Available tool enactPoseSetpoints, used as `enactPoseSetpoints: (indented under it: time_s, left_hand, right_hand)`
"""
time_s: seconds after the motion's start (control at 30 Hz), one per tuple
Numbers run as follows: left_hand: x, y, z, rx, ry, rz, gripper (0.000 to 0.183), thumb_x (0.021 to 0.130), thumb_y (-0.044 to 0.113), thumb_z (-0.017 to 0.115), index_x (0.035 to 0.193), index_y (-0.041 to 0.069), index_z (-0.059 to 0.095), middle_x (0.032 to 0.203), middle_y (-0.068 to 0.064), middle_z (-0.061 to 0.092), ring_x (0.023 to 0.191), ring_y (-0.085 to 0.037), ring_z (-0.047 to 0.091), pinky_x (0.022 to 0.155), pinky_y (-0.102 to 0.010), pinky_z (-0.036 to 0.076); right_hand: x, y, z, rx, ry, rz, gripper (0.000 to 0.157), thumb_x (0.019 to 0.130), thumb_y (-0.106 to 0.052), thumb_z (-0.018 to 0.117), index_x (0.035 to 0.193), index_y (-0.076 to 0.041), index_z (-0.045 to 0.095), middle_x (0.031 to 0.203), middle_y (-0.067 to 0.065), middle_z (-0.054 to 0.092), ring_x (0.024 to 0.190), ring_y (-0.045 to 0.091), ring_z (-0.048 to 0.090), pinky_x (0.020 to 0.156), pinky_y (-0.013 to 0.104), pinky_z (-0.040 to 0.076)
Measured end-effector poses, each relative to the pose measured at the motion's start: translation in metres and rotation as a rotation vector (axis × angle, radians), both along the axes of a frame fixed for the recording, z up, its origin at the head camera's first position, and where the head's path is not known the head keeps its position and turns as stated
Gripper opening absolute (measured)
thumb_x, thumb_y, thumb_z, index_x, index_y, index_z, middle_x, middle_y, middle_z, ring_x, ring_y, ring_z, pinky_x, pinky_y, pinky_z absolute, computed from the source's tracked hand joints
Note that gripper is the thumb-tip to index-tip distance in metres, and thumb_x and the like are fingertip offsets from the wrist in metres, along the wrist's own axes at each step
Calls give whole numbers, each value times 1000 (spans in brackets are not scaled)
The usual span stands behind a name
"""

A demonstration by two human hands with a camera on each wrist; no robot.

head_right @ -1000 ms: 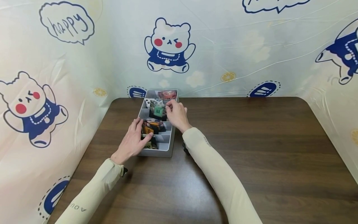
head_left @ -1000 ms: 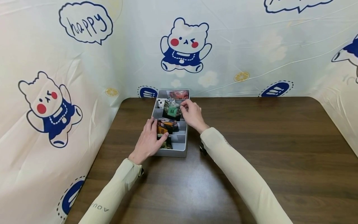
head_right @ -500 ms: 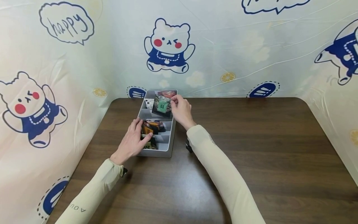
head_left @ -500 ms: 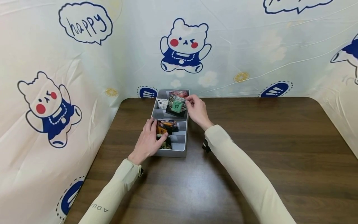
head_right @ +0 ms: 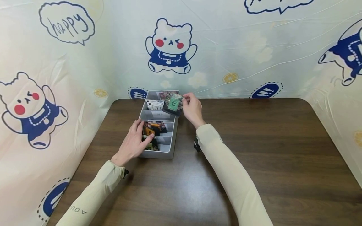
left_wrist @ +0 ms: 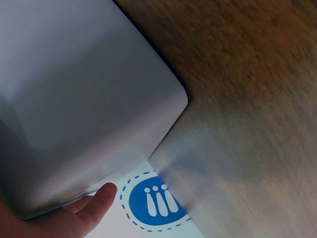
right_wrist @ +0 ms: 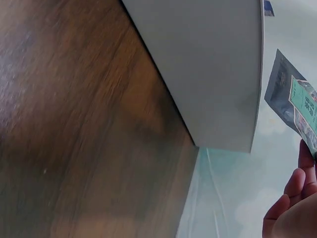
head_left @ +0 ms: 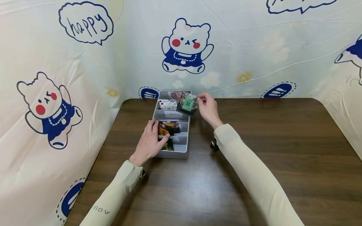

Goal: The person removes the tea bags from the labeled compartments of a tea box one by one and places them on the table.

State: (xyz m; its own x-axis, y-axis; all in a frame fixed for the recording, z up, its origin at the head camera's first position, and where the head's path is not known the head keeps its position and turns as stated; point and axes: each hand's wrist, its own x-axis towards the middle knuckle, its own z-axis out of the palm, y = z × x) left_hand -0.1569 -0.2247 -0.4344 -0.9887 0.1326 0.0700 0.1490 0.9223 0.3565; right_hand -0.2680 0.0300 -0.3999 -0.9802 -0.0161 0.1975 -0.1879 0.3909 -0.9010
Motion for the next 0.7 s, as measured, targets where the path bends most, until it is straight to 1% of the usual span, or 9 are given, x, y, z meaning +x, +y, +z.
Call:
enactPoseSetpoints:
  time_s: [0.17,0.4,0.7]
  left_hand:
    - [0,0,0,3,2,-1,84,94,59,43,148,-3,29,159,-21,16,146,-38,19,116,-52,26]
    - [1,0,0,1,7,1,84,94,60,43,148,-3,30,159,-21,16,146,-38,19,115,-52,27]
    - [1,-1,-1,0,7,3,84,94,60,43,148,-3,30,159,-20,16,146,-38,19,115,-52,27]
  right_hand:
    - [-2,10,-2,-3,-17,-19,25,100,-18,49,120,-7,60,107,12,66,89,25,57,80,37,45]
    - [-5,20,-8,13,-52,-58,26,100,-20,50,120,-7,60,107,13,66,94,26,58,85,40,46]
    - [-9,30,-14,14,-84,-105,27,100,-18,49,122,-6,60,106,14,66,92,26,59,83,39,45]
